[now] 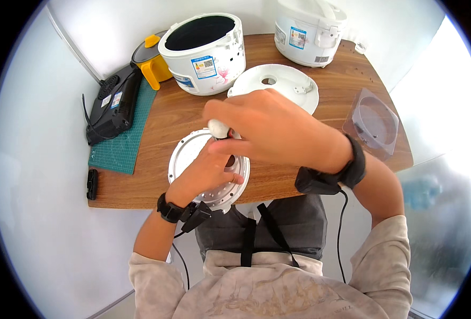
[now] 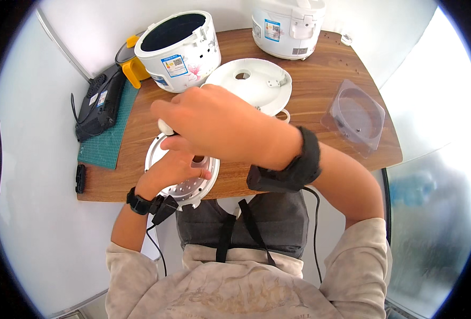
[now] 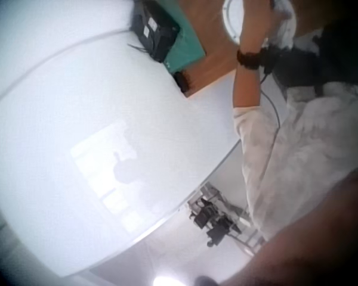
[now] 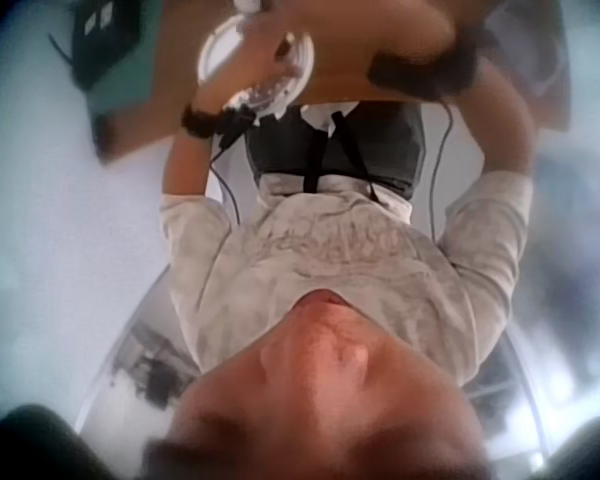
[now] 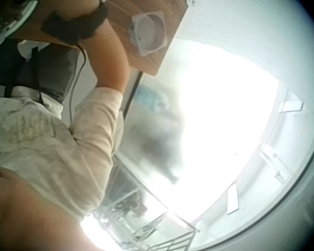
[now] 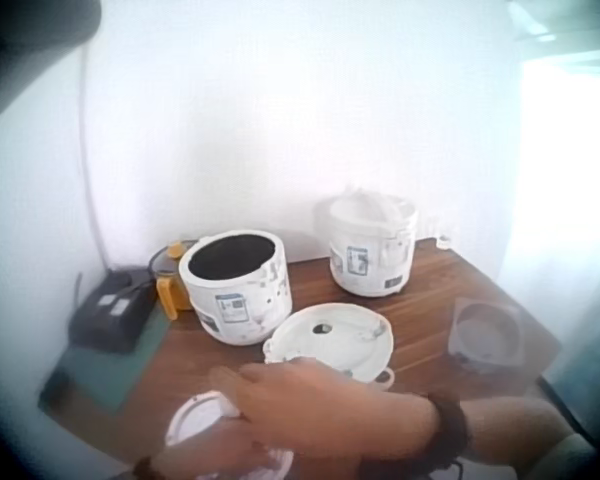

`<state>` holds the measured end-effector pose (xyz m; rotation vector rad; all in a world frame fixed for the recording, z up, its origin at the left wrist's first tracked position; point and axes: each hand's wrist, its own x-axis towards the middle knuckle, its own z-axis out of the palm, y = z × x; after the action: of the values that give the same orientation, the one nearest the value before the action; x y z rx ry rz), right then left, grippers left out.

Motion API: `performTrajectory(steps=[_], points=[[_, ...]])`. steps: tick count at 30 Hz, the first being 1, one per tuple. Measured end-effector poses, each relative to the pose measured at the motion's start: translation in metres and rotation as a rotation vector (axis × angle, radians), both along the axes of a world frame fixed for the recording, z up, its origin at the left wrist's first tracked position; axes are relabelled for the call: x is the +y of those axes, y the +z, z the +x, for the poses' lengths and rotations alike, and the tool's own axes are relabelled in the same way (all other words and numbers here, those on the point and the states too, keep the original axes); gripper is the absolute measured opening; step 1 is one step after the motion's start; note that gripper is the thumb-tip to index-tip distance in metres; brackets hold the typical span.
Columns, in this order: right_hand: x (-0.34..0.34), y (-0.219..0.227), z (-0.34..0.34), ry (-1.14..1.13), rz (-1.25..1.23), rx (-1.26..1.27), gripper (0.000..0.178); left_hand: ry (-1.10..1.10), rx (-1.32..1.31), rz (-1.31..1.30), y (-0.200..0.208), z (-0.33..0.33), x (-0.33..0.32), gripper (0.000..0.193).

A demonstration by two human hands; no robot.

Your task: The person uses a screwdriver to remove screws from a white plastic lid and then reattaches small plastic components to the lid. They handle the lid, screws, and small plastic parts on a wooden table.

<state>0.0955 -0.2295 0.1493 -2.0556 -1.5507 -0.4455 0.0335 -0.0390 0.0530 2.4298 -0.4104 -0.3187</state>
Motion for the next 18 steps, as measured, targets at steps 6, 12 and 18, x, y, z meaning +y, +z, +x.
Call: performTrajectory(steps=[6, 12, 18], points=[[0.004, 0.014, -0.008, -0.261, -0.191, -0.086, 0.034, -0.031, -0.085, -0.048, -0.013, 0.001, 0.006, 0.077], [-0.002, -0.001, 0.011, 0.204, 0.017, 0.265, 0.033, -0.087, -0.042, 0.023, -0.011, 0.003, 0.009, 0.076], [-0.001, 0.008, -0.007, -0.166, -0.180, 0.048, 0.036, -0.032, -0.052, -0.018, 0.013, -0.002, -0.003, 0.073]])
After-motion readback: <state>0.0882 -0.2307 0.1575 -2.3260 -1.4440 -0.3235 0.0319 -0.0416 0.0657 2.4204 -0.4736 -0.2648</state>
